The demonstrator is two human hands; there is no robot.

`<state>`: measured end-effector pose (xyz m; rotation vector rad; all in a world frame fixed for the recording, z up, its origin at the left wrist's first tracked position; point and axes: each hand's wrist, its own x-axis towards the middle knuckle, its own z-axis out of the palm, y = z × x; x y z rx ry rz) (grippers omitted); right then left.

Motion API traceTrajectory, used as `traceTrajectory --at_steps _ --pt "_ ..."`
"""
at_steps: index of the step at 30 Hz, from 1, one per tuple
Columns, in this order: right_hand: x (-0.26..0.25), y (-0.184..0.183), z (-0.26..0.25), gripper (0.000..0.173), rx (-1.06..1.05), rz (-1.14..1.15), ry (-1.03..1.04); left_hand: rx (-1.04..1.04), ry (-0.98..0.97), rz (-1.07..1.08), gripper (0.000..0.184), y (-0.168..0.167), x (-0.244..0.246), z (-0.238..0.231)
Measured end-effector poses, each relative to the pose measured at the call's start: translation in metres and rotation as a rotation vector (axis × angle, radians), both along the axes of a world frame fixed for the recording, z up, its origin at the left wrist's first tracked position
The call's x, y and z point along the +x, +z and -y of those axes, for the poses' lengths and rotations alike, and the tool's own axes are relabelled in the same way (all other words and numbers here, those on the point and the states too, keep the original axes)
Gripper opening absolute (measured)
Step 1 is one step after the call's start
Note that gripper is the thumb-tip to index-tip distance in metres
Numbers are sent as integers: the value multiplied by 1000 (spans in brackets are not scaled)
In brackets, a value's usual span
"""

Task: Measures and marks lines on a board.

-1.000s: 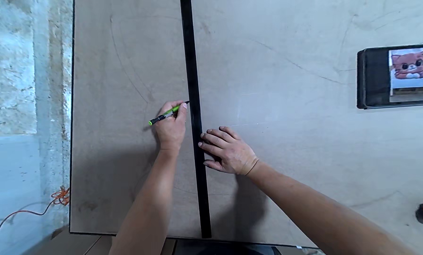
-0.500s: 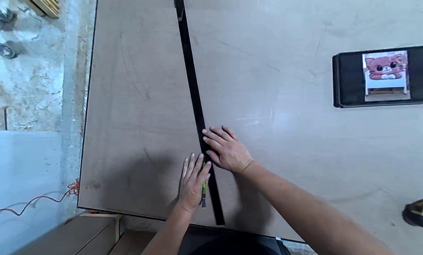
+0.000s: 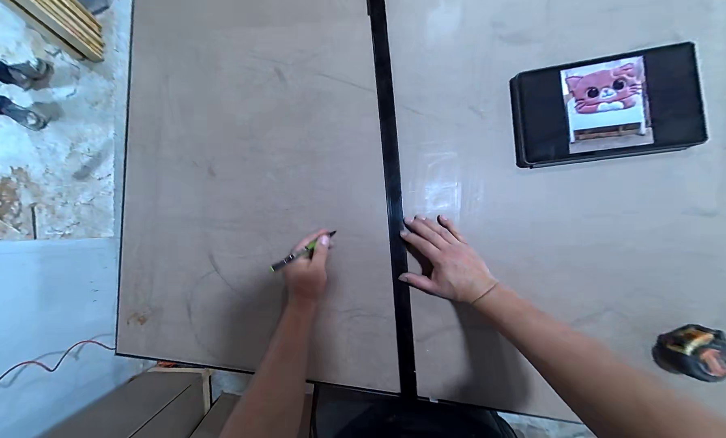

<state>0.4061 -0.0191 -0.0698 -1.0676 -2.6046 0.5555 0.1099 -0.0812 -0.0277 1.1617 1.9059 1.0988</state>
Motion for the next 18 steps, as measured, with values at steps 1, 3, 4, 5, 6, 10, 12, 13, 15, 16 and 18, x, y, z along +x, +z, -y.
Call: traceTrajectory --at_steps 1,3,4,5,6,10,12,13,15,16,18 --pt "-3 0 -8 92 -10 20 -16 2 20 55 23 0 0 -16" --pt "-9 0 -25 103 -8 64 -16 -12 50 176 16 -4 2 -45" --pt "-12 -1 -34 105 1 69 3 -9 54 220 13 -7 4 -56" --pt "-14 -1 -42 105 7 72 25 1 48 242 11 -9 7 -65" --pt "-17 -1 -49 105 12 73 48 13 44 254 10 -10 10 -73" --pt "-26 1 -65 103 11 94 97 34 56 204 5 -11 20 -87" --pt "-28 0 -66 102 13 93 96 43 65 183 5 -13 21 -87" --pt "-28 1 -66 103 14 98 94 45 71 180 6 -14 21 -87" --pt "-27 2 -65 102 26 107 105 34 77 168 6 -14 21 -86" --pt "-27 2 -64 99 31 105 117 30 79 163 6 -14 21 -86" --pt "-27 2 -64 91 40 107 142 35 76 156 6 -13 22 -86"
